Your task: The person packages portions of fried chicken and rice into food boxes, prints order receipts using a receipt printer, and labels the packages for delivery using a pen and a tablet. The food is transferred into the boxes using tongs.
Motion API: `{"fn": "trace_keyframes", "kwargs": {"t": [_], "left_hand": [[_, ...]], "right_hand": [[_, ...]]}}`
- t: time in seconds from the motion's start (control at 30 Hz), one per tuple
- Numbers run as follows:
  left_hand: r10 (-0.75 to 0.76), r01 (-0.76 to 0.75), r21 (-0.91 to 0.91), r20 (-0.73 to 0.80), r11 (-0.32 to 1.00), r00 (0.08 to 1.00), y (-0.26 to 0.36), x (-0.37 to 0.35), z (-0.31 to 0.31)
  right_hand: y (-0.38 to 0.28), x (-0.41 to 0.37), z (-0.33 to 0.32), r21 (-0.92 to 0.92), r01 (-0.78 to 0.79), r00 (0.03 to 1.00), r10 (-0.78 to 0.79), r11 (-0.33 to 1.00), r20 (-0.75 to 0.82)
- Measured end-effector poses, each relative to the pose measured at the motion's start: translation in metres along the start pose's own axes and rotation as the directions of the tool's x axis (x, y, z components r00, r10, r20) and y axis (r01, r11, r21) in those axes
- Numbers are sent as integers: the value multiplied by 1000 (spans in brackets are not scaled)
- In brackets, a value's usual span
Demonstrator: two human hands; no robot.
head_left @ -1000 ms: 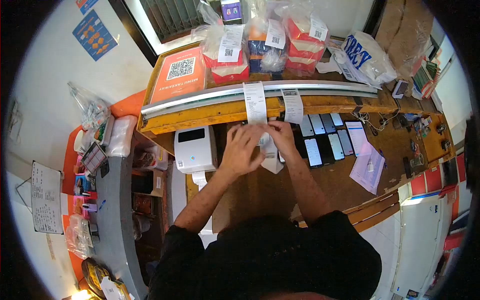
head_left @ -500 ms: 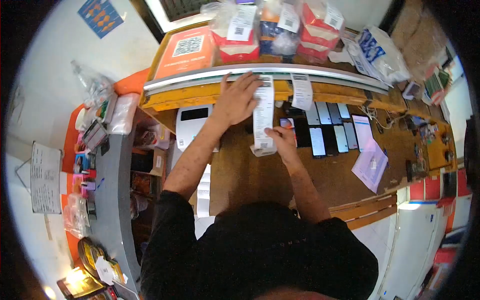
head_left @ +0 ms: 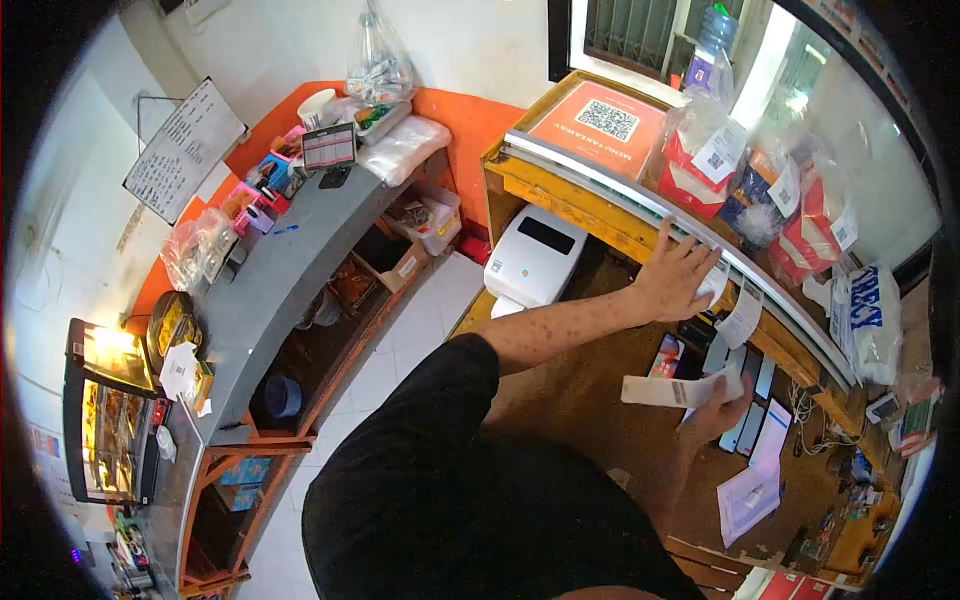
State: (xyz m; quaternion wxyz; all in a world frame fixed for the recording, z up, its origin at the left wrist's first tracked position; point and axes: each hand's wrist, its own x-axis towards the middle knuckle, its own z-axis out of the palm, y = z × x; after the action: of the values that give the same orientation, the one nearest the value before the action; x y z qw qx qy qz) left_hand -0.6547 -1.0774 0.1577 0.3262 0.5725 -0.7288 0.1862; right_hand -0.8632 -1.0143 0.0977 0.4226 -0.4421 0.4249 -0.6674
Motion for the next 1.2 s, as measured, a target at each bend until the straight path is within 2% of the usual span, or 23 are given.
{"fn": "trace_keyframes", "kwargs": {"t": [0.03,0.1,0.13,0.2,0.23,0.27,0.33,0.37,0.4,0.43,0.47,0.5,0.53,0.57,0.6,0.67,0.73,0.77,0.83,0.87,1.0,1.1,1.2], "left_hand": [[10,-10,-5,-1,1000,1000,3,0,-7],[-19,21,-220,11,975,1000,15,-1,-32],[8,-7,-325,2,946,1000,21,-3,-43],[271,-26,-754,203,656,941,14,0,-39],[164,90,-864,195,495,967,23,2,-46],[44,202,-930,226,308,973,29,1,-56],[-135,443,-895,433,54,891,19,16,-78],[-245,420,-901,385,109,890,5,23,-72],[-274,441,-889,396,124,876,-7,32,-78],[-281,340,-903,264,265,922,-25,41,-69],[-274,324,-858,226,399,935,-45,47,-60],[-274,325,-858,227,397,934,-59,47,-47],[-285,158,-669,-83,726,955,-70,46,-35],[-168,36,-336,-373,941,912,-76,46,-31],[-244,108,-410,-298,906,923,-73,39,-42],[-103,36,-408,-141,912,985,-72,15,-56],[263,-250,-473,-39,845,964,-72,-16,-52],[235,-181,-347,120,920,964,-52,-24,-64],[188,-162,-200,117,966,975,-35,-33,-57],[195,-167,-208,124,964,973,-33,-35,-55],[125,-109,-103,161,989,979,-28,-33,-47],[89,-80,-59,161,995,983,-22,-30,-46],[75,-69,-47,138,996,988,-21,-26,-44]], "right_hand": [[-26,-2,12,16,91,993,-90,996,-73],[-45,-1,26,40,232,955,-219,972,-200],[-64,-1,39,95,200,971,-185,975,-153],[-57,11,51,73,276,960,-271,958,-74],[-62,12,61,-50,298,955,-298,953,14],[-68,8,75,86,227,967,-234,970,95],[-87,-6,103,140,-2,988,-20,990,152],[-66,-6,109,146,79,974,-107,986,198],[-59,-14,112,159,-68,960,21,985,279],[-31,-15,121,83,130,961,-147,988,236],[14,-14,115,-82,40,953,-13,996,303],[16,-20,119,-57,-198,911,205,979,358],[25,-23,122,-50,-228,914,232,972,334],[35,-24,124,-41,-254,916,254,966,311],[42,-22,126,-36,-245,919,244,969,310],[51,-15,133,38,-228,945,212,973,248],[41,-7,135,46,-206,950,188,977,249],[38,-2,135,44,-186,950,168,982,265],[44,8,134,-3,-113,958,110,994,266],[44,9,135,-51,-41,958,53,998,283],[46,-8,138,-77,-82,976,96,994,196],[60,-23,146,30,-80,986,75,996,147],[89,-36,145,8,-127,961,121,992,250]]}}
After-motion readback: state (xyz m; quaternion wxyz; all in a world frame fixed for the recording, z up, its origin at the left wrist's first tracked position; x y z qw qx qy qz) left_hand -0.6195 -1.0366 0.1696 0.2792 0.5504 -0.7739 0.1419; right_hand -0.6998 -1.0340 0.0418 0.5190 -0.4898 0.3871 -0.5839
